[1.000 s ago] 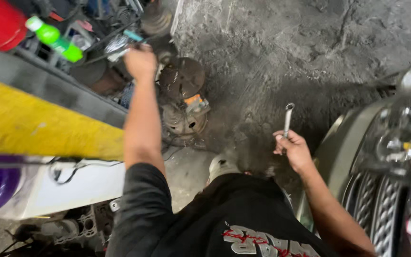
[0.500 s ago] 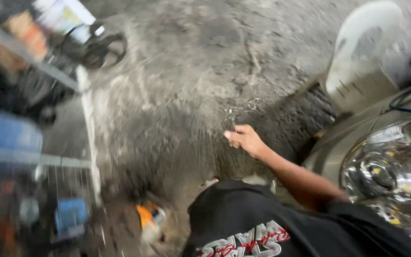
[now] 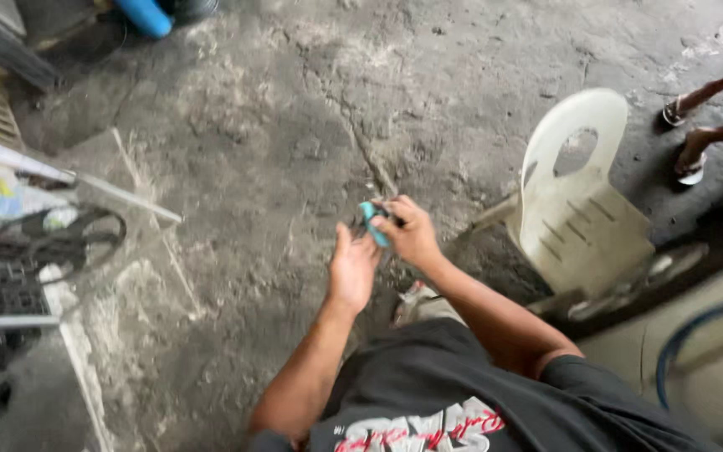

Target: The person selects a wrench from a tool cart, walks to a white car, and uses the wrench to tighten bolts under the front passenger seat. The person repeatedly adjusts the wrench and applies torque to the seat bolts.

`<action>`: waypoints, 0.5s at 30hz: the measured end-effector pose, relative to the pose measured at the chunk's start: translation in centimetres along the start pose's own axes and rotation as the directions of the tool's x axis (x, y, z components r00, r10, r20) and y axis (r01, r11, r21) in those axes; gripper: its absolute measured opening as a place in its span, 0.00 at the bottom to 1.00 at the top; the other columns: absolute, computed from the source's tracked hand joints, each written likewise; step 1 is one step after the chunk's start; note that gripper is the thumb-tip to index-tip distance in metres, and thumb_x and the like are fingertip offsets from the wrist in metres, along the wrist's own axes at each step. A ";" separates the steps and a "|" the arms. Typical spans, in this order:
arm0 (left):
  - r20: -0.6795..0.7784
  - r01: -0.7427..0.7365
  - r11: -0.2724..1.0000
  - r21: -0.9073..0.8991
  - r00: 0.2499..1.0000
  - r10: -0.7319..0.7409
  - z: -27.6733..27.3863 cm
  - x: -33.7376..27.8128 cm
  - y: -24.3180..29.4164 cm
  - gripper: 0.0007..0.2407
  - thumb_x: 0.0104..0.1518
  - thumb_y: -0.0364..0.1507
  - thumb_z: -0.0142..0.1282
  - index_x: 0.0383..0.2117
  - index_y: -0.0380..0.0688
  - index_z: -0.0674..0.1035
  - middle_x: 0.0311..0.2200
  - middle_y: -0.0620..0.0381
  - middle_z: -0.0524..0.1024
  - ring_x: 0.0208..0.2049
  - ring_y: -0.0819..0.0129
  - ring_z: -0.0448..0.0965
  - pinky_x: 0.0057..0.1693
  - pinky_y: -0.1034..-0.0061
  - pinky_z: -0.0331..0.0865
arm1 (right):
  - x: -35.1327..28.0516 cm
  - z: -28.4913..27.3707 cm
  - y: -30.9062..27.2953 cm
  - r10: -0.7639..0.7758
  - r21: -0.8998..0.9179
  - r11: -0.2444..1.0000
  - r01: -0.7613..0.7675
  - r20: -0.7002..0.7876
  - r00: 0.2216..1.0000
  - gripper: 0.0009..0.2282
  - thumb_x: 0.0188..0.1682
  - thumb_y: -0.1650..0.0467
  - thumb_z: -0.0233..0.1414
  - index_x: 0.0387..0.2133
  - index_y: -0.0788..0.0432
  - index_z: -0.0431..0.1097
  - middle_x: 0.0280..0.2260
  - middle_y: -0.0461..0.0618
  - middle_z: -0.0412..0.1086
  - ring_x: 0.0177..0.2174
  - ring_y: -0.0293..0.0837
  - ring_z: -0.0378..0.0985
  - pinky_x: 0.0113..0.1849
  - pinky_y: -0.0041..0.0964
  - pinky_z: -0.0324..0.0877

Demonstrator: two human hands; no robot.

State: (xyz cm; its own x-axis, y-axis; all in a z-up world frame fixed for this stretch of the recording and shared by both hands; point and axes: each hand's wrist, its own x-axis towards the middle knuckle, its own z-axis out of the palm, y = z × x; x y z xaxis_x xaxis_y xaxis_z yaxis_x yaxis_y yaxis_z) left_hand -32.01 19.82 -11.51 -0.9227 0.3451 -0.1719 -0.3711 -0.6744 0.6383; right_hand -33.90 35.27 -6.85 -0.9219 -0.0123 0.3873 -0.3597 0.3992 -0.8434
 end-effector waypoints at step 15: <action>0.370 0.390 0.898 -0.205 0.880 -0.298 12.3 55.2 2.3 0.43 0.62 0.67 0.29 0.65 0.36 0.63 0.60 0.50 0.68 0.62 0.58 0.66 0.70 0.63 0.54 | 41.5 -14.1 24.0 -0.028 -0.342 0.936 -0.085 -0.313 0.949 0.14 0.46 0.69 0.63 0.24 0.65 0.65 0.26 0.62 0.65 0.27 0.63 0.69 0.29 0.51 0.65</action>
State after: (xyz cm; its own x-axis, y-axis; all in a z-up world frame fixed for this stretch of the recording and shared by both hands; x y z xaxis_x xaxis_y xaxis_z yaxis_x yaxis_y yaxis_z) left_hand -82.50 45.39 -10.29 -0.6632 0.7457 -0.0640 -0.7141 -0.6049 0.3523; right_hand -78.74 57.24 -5.81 -0.8198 0.2641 0.5081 -0.2088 0.6884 -0.6946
